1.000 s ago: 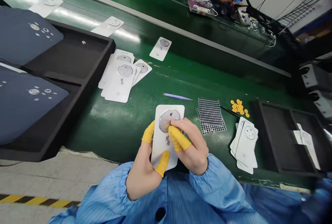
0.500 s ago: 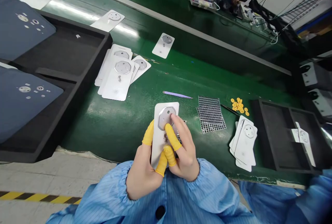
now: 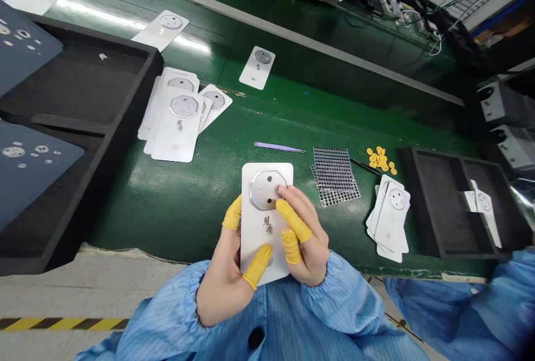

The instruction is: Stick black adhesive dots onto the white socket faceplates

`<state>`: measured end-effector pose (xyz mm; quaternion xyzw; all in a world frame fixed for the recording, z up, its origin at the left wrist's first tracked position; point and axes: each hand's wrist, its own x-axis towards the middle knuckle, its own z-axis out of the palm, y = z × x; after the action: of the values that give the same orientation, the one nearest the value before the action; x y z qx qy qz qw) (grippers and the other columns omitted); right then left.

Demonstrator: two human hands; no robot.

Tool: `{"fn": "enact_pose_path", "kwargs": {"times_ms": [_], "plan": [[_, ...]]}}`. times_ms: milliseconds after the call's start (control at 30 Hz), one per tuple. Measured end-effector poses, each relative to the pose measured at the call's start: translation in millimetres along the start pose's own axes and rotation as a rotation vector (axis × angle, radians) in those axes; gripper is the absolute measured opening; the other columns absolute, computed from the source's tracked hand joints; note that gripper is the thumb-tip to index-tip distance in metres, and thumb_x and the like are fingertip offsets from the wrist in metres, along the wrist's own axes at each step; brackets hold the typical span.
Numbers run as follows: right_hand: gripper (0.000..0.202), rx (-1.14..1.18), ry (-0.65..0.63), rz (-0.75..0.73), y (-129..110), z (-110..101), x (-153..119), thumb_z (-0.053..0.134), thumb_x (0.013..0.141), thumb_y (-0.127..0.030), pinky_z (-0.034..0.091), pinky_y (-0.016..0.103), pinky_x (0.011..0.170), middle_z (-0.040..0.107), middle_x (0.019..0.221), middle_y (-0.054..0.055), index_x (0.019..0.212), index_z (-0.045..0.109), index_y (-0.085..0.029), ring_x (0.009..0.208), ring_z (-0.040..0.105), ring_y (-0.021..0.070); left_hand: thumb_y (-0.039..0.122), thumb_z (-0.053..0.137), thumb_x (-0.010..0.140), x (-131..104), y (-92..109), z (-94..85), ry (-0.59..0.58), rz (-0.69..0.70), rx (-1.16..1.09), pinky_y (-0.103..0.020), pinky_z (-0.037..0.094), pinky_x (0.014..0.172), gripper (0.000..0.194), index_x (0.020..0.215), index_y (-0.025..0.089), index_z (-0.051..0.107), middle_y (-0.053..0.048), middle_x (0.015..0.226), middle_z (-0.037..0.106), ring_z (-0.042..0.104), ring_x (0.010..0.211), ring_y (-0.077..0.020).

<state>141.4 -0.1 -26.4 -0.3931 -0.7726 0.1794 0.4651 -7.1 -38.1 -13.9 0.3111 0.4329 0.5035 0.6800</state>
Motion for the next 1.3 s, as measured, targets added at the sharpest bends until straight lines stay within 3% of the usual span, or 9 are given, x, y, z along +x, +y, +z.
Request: {"fn": "enact_pose_path", "kwargs": {"times_ms": [100, 233, 300, 467, 867, 967, 1033, 1200, 1300], "plan": [[0.046, 0.037, 0.128, 0.155, -2, 1, -2, 0.048, 0.091, -0.019, 0.049, 0.053, 0.102, 0.045, 0.146, 0.008, 0.137, 0.048, -0.024, 0.130, 0.049, 0.0295, 0.019, 0.065, 0.084, 1, 3, 0.1, -0.046, -0.047, -0.061, -0.036, 0.062, 0.079, 0.069, 0.142, 0.039, 0.033, -0.007, 0.140, 0.053, 0.066, 0.109, -0.0290], [0.047, 0.218, 0.247, 0.411, -5, 9, -6, 0.059, 0.088, -0.017, 0.062, 0.037, 0.086, 0.066, 0.120, 0.008, 0.133, 0.051, -0.025, 0.103, 0.068, 0.0216, 0.020, 0.069, 0.080, 12, 12, 0.8, -0.056, -0.066, -0.035, -0.032, 0.062, 0.073, 0.054, 0.130, 0.028, 0.049, -0.009, 0.123, 0.066, 0.071, 0.093, -0.0255], [0.044, 0.287, 0.283, 0.424, -7, 12, -8, 0.063, 0.086, -0.016, 0.064, 0.033, 0.080, 0.071, 0.108, 0.005, 0.128, 0.057, -0.026, 0.093, 0.071, 0.0190, 0.024, 0.073, 0.077, 20, 17, 3.0, -0.004, -0.046, 0.010, -0.029, 0.062, 0.070, 0.044, 0.118, 0.021, 0.059, -0.009, 0.109, 0.072, 0.072, 0.086, -0.0236], [0.044, 0.241, 0.319, 0.405, -10, 13, -13, 0.067, 0.082, -0.016, 0.065, 0.033, 0.077, 0.072, 0.108, 0.006, 0.125, 0.060, -0.025, 0.090, 0.072, 0.0200, 0.027, 0.080, 0.067, 30, 21, 9.6, 0.155, -0.029, 0.128, -0.023, 0.058, 0.054, 0.026, 0.087, 0.016, 0.069, -0.004, 0.078, 0.075, 0.070, 0.062, -0.0178], [0.053, 0.188, 0.287, 0.379, -4, 17, -19, 0.067, 0.081, -0.011, 0.064, 0.030, 0.079, 0.071, 0.113, 0.004, 0.130, 0.056, -0.028, 0.090, 0.072, 0.0183, 0.025, 0.082, 0.065, 36, 15, 5.3, 0.163, -0.040, 0.104, -0.023, 0.058, 0.047, 0.021, 0.080, 0.014, 0.072, -0.004, 0.067, 0.074, 0.068, 0.052, -0.0175], [0.052, 0.267, 0.234, 0.384, -3, 17, -15, 0.066, 0.083, -0.014, 0.064, 0.029, 0.079, 0.071, 0.112, 0.004, 0.131, 0.054, -0.028, 0.089, 0.072, 0.0172, 0.023, 0.081, 0.067, 37, 14, -6.1, 0.105, -0.054, 0.102, -0.024, 0.059, 0.052, 0.021, 0.084, 0.016, 0.072, -0.004, 0.072, 0.075, 0.070, 0.058, -0.0177], [0.053, 0.303, 0.155, 0.353, -1, 14, -11, 0.064, 0.085, -0.015, 0.063, 0.032, 0.082, 0.068, 0.117, 0.005, 0.135, 0.050, -0.027, 0.095, 0.071, 0.0178, 0.023, 0.081, 0.066, 35, 15, -19.7, 0.140, -0.038, 0.133, -0.024, 0.059, 0.052, 0.019, 0.083, 0.016, 0.073, -0.004, 0.073, 0.076, 0.070, 0.058, -0.0178], [0.051, 0.038, -0.093, 0.213, 18, 15, -17, 0.065, 0.085, -0.018, 0.051, 0.049, 0.102, 0.058, 0.132, 0.014, 0.134, 0.050, -0.019, 0.124, 0.055, 0.0265, 0.024, 0.087, 0.056, 28, 23, -68.1, 0.646, 0.090, 0.240, -0.024, 0.057, 0.046, 0.024, 0.072, 0.015, 0.071, -0.002, 0.064, 0.074, 0.066, 0.049, -0.0170], [0.037, -0.129, -0.197, 0.115, 34, 24, -30, 0.061, 0.086, -0.011, 0.049, 0.053, 0.103, 0.057, 0.133, 0.018, 0.122, 0.059, -0.014, 0.131, 0.047, 0.0297, 0.028, 0.085, 0.060, 27, 24, -92.8, 0.693, 0.021, 0.318, -0.024, 0.055, 0.044, 0.033, 0.087, 0.017, 0.070, 0.001, 0.066, 0.073, 0.066, 0.049, -0.0167]]}}
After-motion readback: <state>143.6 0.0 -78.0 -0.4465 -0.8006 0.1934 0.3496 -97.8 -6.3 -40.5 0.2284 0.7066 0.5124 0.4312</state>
